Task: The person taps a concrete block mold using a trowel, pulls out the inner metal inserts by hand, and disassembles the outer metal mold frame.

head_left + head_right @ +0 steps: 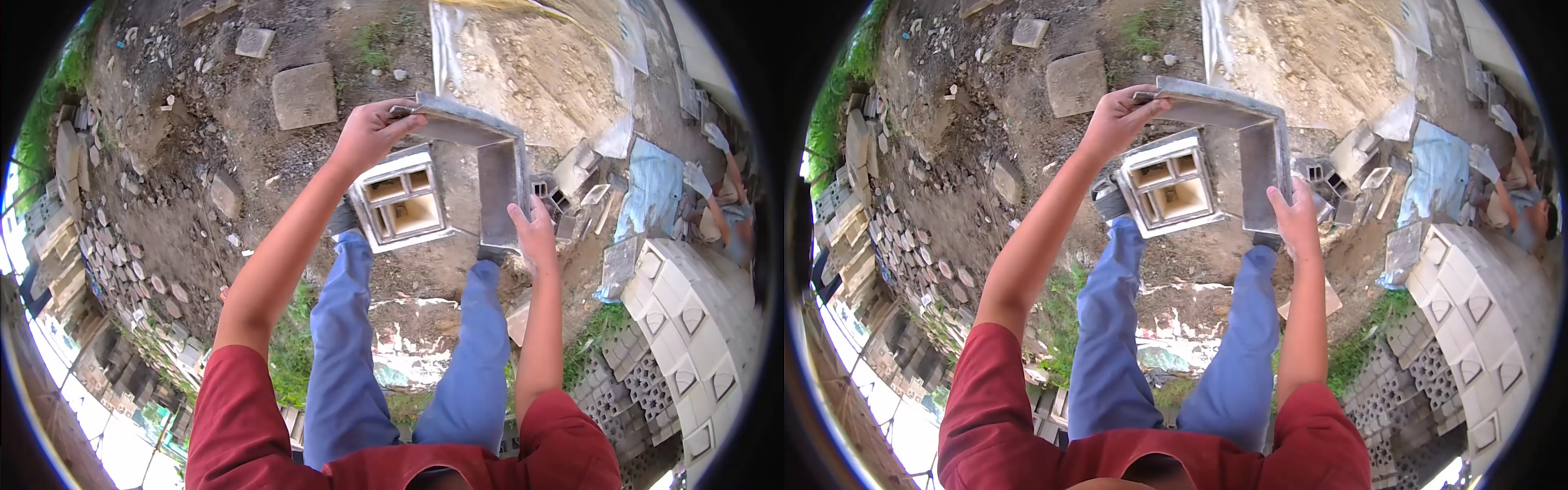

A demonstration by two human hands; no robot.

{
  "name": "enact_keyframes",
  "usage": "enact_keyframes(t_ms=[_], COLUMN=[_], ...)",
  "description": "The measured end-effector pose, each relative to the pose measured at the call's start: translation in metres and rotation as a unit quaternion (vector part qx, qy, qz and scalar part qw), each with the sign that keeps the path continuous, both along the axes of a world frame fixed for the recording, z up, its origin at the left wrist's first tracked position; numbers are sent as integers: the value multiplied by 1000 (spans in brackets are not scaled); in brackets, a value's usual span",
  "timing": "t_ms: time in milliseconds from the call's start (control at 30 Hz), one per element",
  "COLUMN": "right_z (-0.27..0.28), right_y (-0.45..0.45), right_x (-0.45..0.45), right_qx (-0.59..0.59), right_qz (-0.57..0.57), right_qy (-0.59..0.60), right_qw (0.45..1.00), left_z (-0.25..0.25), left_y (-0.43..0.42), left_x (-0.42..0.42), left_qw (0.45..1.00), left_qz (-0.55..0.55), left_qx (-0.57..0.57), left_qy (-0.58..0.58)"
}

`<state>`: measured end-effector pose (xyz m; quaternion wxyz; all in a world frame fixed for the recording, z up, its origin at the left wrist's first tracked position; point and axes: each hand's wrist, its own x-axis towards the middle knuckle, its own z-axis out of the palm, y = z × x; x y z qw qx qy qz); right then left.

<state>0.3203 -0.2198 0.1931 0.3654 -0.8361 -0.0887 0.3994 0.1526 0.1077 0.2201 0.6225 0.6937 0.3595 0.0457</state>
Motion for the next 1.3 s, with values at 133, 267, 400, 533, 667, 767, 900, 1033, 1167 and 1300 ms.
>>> enact_keyframes(t_ms=[133, 267, 400, 533, 667, 767, 900, 1033, 1167, 1300], right_z=[4, 6, -10, -18, -27, -40, -88, -164, -232, -243], right_y=[-56, -131, -222, -303, -369, -414, -485, -557, -623, -666], right_x=[18, 40, 46, 46, 50, 60, 75, 89, 103, 128], right_qx=[-26, -43, -9, -34, -51, -94, -145, -163, -206, -259], right_qz=[26, 5, -97, -161, -221, -271, -324, -360, -371, -361], right_qy=[44, 83, 113, 11, -87, -139, -195, -220, -286, -215], right_qw=[998, 996, 989, 986, 970, 948, 914, 892, 859, 870], left_z=[-5, -17, -38, -54, -97, -96, -139, -175, -227, -268], left_y=[-61, -145, -216, -290, -357, -417, -497, -579, -651, -689], left_x=[50, 109, 140, 169, 226, 287, 363, 413, 423, 402], left_qw=[988, 982, 991, 987, 995, 978, 863, 775, 748, 752], left_qz=[-49, 8, -36, -72, -86, -185, -432, -522, -549, -548], left_qx=[147, 184, 6, -82, -48, 67, 261, 356, 373, 365], left_qy=[13, 45, 129, 121, -32, -68, 14, 19, 13, 28])
